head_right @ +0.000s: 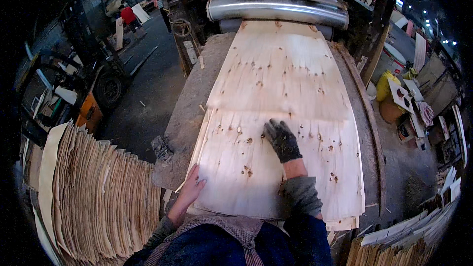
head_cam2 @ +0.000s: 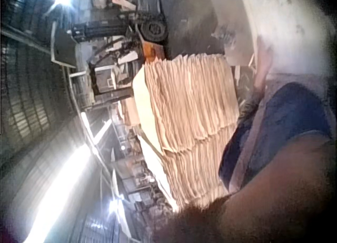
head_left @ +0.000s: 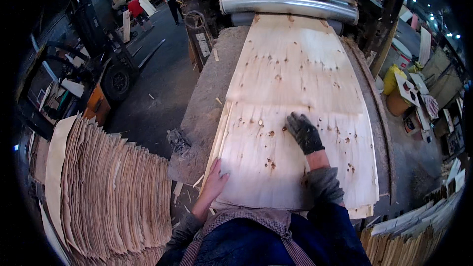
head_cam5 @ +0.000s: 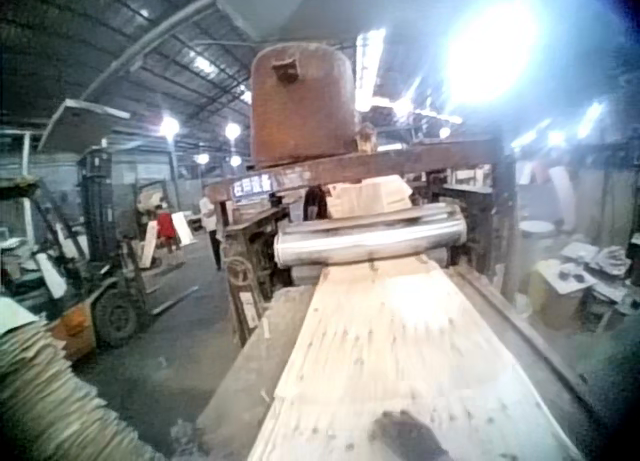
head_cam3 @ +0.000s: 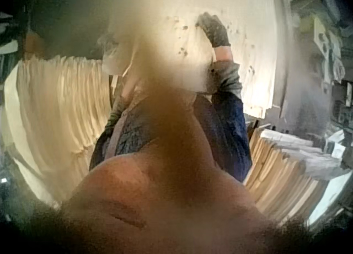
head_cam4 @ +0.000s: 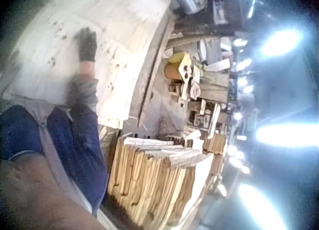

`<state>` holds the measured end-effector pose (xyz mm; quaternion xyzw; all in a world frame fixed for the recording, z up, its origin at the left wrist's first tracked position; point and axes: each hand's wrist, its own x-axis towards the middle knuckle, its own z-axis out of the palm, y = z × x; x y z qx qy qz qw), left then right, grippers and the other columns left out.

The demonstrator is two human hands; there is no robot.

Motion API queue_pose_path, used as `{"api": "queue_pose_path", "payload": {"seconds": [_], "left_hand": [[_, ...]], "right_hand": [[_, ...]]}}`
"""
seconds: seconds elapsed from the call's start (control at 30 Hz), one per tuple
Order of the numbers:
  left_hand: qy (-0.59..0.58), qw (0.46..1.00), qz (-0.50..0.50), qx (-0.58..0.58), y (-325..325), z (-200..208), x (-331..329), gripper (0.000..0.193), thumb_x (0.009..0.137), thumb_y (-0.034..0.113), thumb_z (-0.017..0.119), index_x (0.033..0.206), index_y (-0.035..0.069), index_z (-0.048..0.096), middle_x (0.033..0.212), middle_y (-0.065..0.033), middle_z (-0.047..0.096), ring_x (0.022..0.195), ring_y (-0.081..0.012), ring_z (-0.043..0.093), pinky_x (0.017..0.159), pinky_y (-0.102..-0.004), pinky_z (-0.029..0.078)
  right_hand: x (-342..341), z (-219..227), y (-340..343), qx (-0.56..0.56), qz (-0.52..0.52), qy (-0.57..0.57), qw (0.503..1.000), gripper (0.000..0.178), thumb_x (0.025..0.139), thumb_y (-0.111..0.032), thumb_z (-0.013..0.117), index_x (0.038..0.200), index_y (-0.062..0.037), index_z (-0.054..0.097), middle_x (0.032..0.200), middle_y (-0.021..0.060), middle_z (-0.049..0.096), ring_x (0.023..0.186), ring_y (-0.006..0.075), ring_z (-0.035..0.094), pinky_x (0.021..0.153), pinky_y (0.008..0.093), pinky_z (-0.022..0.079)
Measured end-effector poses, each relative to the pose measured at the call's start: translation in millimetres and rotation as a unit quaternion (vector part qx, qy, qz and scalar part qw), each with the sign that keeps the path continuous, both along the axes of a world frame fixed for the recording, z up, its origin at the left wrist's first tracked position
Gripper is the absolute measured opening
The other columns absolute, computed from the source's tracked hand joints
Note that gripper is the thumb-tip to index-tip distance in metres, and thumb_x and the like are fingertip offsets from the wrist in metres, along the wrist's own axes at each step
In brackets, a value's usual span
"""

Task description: The person feeds thin sheets of wood through a glue-roller machine, manually aligning and smoothing the top sheet, then retrieves a new sheet from a large stack to repeat the process.

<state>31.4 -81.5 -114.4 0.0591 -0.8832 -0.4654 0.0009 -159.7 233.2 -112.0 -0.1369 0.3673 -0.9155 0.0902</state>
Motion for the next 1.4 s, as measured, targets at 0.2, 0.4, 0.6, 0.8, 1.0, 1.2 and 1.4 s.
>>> {"api": "queue_pose_path", "payload": {"seconds": [0.2,0.4,0.6,0.8,1.0,1.2,1.4], "left_hand": [[0.011,0.980,-0.005,0.200,-22,-23,-11,0.060,0.077,-0.001,0.054,0.133,-0.001,0.031,0.141,-0.0181,0.027,0.128,-0.0253,0.032,0.103,-0.0319,0.028],[0.011,0.902,-0.016,0.431,-12,43,-14,0.045,0.076,-0.010,0.047,0.121,-0.003,0.043,0.125,-0.0153,0.048,0.112,-0.0210,0.048,0.095,-0.0306,0.037],[0.058,0.904,-0.049,0.420,3,112,-11,0.048,0.077,-0.012,0.045,0.124,-0.003,0.040,0.117,-0.0138,0.055,0.104,-0.0161,0.053,0.090,-0.0281,0.041],[0.075,0.884,-0.066,0.457,-3,141,-16,0.056,0.077,-0.013,0.045,0.131,-0.001,0.034,0.117,-0.0148,0.055,0.100,-0.0153,0.056,0.084,-0.0262,0.044],[0.049,0.907,0.024,0.418,-22,110,-17,0.053,0.082,-0.005,0.048,0.132,-0.001,0.033,0.114,-0.0155,0.056,0.098,-0.0166,0.056,0.084,-0.0260,0.045],[-0.061,0.997,0.033,0.037,-15,39,-15,0.060,0.083,0.014,0.056,0.133,-0.005,0.027,0.124,-0.0245,0.047,0.113,-0.0337,0.049,0.095,-0.0344,0.038],[0.027,0.997,-0.002,-0.077,-9,14,-9,0.063,0.081,0.020,0.058,0.134,0.002,0.030,0.138,-0.0256,0.027,0.129,-0.0344,0.029,0.105,-0.0346,0.025]], "right_hand": [[113,3,-27,0.095,0.126,-0.066,0.985,0.042,0.092,-0.006,0.037,0.133,0.0030,0.028,0.127,0.0227,0.043,0.117,0.0326,0.045,0.100,0.0419,0.038],[216,42,-22,0.018,0.168,-0.247,0.954,0.045,0.091,-0.015,0.044,0.132,-0.0006,0.032,0.128,0.0224,0.043,0.117,0.0362,0.045,0.099,0.0465,0.037],[282,32,1,0.024,0.045,-0.339,0.939,0.029,0.090,-0.020,0.049,0.112,-0.0009,0.052,0.103,0.0158,0.059,0.095,0.0286,0.057,0.087,0.0413,0.047],[296,-13,28,0.217,-0.167,-0.222,0.936,0.020,0.087,-0.023,0.053,0.084,-0.0042,0.057,0.074,0.0121,0.059,0.075,0.0283,0.059,0.079,0.0466,0.050],[270,29,17,0.450,-0.187,-0.071,0.870,0.018,0.085,-0.021,0.054,0.083,-0.0038,0.059,0.078,0.0115,0.061,0.077,0.0273,0.060,0.080,0.0483,0.050],[156,17,16,-0.091,-0.076,-0.199,0.973,0.020,0.085,-0.017,0.054,0.095,0.0002,0.057,0.085,0.0164,0.063,0.082,0.0307,0.063,0.077,0.0465,0.052],[2,13,23,-0.119,0.001,-0.039,0.992,0.025,0.091,-0.018,0.044,0.107,0.0003,0.050,0.117,0.0206,0.052,0.112,0.0381,0.048,0.099,0.0532,0.035]]}}
